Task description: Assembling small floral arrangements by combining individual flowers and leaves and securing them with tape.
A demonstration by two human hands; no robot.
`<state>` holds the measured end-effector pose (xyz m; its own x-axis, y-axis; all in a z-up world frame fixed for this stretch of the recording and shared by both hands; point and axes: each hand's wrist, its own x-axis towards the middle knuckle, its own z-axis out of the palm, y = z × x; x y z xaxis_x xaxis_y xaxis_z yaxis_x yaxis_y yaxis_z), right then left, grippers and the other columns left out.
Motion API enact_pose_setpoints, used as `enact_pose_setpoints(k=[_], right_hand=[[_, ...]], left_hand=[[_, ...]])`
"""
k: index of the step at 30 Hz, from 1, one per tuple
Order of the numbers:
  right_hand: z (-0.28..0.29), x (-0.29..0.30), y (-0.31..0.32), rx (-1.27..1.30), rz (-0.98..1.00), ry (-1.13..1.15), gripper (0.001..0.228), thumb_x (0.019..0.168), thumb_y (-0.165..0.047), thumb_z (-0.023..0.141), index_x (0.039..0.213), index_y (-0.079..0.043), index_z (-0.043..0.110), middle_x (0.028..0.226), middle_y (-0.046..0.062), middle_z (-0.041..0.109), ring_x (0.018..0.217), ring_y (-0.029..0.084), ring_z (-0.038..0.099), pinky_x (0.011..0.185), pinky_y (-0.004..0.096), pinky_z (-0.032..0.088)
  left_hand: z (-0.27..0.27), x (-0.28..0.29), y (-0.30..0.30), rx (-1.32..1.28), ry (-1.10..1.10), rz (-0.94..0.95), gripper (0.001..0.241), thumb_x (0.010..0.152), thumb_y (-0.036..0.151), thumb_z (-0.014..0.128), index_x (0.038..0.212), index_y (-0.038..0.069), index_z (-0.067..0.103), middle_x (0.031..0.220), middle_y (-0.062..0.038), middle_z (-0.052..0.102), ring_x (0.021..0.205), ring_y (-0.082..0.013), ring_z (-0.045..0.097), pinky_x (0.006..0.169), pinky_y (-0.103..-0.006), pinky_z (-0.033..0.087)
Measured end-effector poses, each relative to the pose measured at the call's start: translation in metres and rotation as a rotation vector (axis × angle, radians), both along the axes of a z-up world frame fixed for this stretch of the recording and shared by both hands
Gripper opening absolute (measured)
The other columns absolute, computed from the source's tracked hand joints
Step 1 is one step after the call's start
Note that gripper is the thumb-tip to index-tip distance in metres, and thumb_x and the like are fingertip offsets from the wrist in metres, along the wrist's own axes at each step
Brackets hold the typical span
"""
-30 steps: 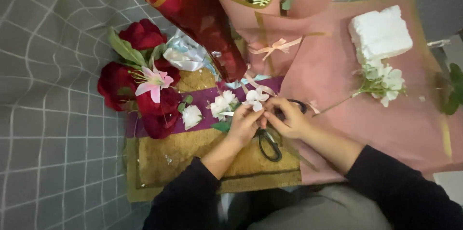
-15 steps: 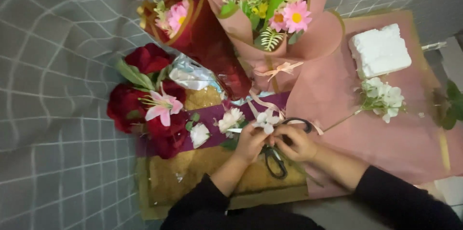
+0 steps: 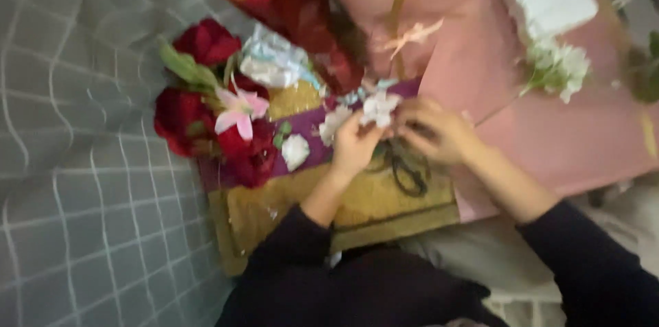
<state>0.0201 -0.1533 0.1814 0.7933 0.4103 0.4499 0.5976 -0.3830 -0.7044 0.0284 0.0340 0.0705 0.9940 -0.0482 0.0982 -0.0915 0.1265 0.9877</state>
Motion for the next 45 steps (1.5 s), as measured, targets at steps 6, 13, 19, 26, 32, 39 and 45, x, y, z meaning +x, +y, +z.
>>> enact_pose_setpoints(k=[6,13,19,26,32,39,45], right_hand=[[0.029,0.003,0.017,0.179,0.217,0.327,0.032,0.094,-0.007,0.072,0.125,-0.001,0.068,0.107,0.021,0.071,0.094,0.025,0.066,0.072,0.047,0.058],[0.02,0.033,0.036,0.17,0.196,0.177,0.016,0.094,-0.005,0.074,0.109,-0.002,0.077,0.092,0.019,0.072,0.08,0.032,0.071,0.068,0.045,0.056],[-0.03,0.044,0.045,0.319,0.008,0.141,0.016,0.09,-0.006,0.084,0.104,-0.002,0.077,0.089,0.011,0.072,0.078,0.024,0.068,0.075,0.039,0.054],[-0.043,0.045,0.047,0.419,0.036,0.211,0.019,0.089,0.002,0.078,0.108,0.003,0.076,0.087,0.013,0.071,0.072,0.021,0.067,0.072,0.037,0.053],[-0.082,0.051,0.043,0.467,0.087,0.289,0.013,0.089,-0.002,0.077,0.1,0.002,0.074,0.084,0.012,0.066,0.075,0.021,0.065,0.072,0.035,0.051],[-0.084,0.037,0.054,0.57,0.102,0.277,0.021,0.091,0.003,0.079,0.104,0.006,0.063,0.086,0.015,0.056,0.07,0.021,0.061,0.062,0.029,0.049],[-0.066,0.034,0.064,0.434,0.014,0.091,0.014,0.094,0.001,0.081,0.095,0.006,0.069,0.08,0.015,0.059,0.065,0.025,0.059,0.058,0.032,0.043]], left_hand=[[0.05,-0.004,0.022,-0.237,0.041,0.022,0.005,0.099,0.007,0.07,0.103,0.004,0.07,0.088,-0.013,0.076,0.073,-0.0153,0.075,0.062,-0.0241,0.064],[0.06,0.002,0.036,-0.077,-0.011,0.015,0.017,0.103,0.011,0.066,0.115,-0.001,0.07,0.097,-0.02,0.076,0.081,-0.0187,0.075,0.067,-0.0294,0.065],[0.033,0.012,0.038,-0.019,-0.023,0.058,0.016,0.104,0.008,0.063,0.113,-0.003,0.07,0.094,-0.02,0.076,0.081,-0.0209,0.076,0.068,-0.0286,0.066],[0.027,0.016,0.042,0.147,0.012,0.066,0.008,0.098,0.008,0.07,0.099,0.002,0.075,0.084,-0.017,0.077,0.076,-0.0176,0.075,0.059,-0.0287,0.065],[0.01,0.015,0.045,0.188,0.053,0.06,0.005,0.096,0.006,0.071,0.097,0.003,0.075,0.083,-0.019,0.076,0.076,-0.021,0.075,0.06,-0.0324,0.065],[0.026,0.002,0.05,0.216,0.019,0.057,0.012,0.099,0.009,0.068,0.093,0.01,0.078,0.08,-0.009,0.077,0.074,-0.0181,0.076,0.06,-0.0296,0.065],[0.062,0.006,0.05,0.199,0.006,0.058,0.011,0.1,0.006,0.064,0.101,0.004,0.075,0.088,-0.02,0.077,0.083,-0.027,0.077,0.066,-0.0354,0.067]])
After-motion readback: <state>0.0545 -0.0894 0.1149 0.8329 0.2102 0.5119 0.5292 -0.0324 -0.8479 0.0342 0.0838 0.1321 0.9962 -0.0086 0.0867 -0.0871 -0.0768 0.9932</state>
